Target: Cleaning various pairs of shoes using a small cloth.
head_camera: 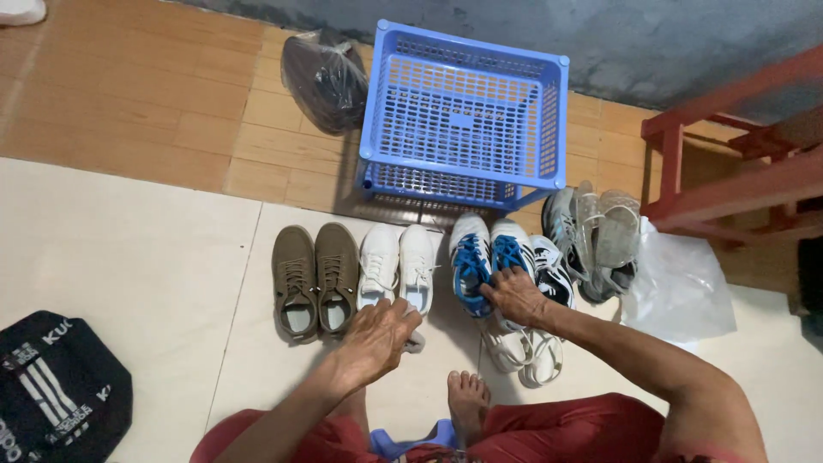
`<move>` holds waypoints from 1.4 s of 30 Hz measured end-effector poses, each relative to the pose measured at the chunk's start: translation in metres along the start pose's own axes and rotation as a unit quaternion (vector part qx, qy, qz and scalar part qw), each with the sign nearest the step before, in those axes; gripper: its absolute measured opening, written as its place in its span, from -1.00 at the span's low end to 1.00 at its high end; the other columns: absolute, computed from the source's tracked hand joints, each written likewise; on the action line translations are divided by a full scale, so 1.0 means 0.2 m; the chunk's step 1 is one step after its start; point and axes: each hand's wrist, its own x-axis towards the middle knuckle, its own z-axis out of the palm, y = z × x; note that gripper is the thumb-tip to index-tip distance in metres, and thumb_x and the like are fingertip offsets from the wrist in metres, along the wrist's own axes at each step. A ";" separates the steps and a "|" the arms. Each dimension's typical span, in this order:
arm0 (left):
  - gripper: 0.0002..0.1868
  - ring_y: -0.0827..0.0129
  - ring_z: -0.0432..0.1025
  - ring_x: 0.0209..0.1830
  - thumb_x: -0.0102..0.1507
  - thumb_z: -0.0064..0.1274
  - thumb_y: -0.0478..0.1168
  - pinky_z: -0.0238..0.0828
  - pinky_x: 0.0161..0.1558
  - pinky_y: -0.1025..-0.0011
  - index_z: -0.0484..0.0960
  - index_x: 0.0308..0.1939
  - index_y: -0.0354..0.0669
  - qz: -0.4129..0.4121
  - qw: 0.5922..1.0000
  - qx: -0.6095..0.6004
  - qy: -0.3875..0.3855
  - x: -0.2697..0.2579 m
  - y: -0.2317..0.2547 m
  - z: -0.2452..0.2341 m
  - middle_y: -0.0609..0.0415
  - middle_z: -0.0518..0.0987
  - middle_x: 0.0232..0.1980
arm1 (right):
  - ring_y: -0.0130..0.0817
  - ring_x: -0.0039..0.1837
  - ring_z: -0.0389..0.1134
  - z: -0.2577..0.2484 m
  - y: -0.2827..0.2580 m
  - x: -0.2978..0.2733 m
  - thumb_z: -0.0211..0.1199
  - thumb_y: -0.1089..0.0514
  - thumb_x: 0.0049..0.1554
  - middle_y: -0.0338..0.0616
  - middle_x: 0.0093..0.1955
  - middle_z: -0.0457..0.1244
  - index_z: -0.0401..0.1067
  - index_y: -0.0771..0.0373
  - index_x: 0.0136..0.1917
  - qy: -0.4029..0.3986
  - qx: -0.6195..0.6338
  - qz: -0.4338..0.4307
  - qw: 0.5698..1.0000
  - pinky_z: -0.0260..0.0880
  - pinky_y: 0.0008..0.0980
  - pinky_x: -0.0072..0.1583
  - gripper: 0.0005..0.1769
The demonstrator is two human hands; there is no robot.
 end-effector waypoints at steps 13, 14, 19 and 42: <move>-0.69 -0.05 0.45 0.04 0.35 -0.30 -0.21 0.36 0.10 -0.04 0.53 0.04 -0.17 -0.046 0.999 0.028 -0.007 0.08 0.00 -0.06 -0.18 0.51 0.01 | 0.13 0.26 0.26 0.34 -0.17 0.24 0.24 -0.13 0.19 0.15 0.15 0.27 0.29 0.02 0.35 -0.218 0.048 -0.033 0.974 0.20 0.06 0.23 -0.48; -0.69 -0.06 0.47 0.05 0.33 -0.27 -0.21 0.41 0.11 -0.01 0.54 0.03 -0.18 -0.042 0.998 0.042 0.012 0.09 -0.02 -0.04 -0.20 0.53 0.02 | 0.15 0.32 0.22 0.33 -0.15 0.23 0.28 -0.21 0.18 0.15 0.19 0.27 0.27 0.04 0.37 -0.209 0.062 -0.027 0.975 0.17 0.08 0.27 -0.40; -0.64 -0.26 0.46 -0.05 0.17 -0.08 -0.22 0.37 -0.06 -0.14 0.57 0.02 -0.26 -0.024 0.994 0.016 0.108 0.19 -0.02 -0.10 -0.33 0.52 -0.01 | 0.06 0.41 0.16 0.01 -0.10 0.30 0.45 -0.13 -0.05 0.06 0.30 0.21 0.17 -0.03 0.48 -0.219 0.042 0.040 0.974 0.17 0.01 0.35 -0.10; -0.62 0.34 0.59 -0.25 0.20 0.14 -0.16 0.63 -0.24 0.37 0.53 0.06 -0.22 -0.060 0.850 -0.502 0.147 0.60 -0.22 -0.07 0.01 0.64 -0.14 | -0.14 -0.15 0.43 -0.54 -0.17 0.37 0.32 0.28 0.03 0.03 -0.22 0.38 0.45 0.34 -0.07 0.259 0.430 0.162 0.849 0.40 -0.21 -0.07 -0.83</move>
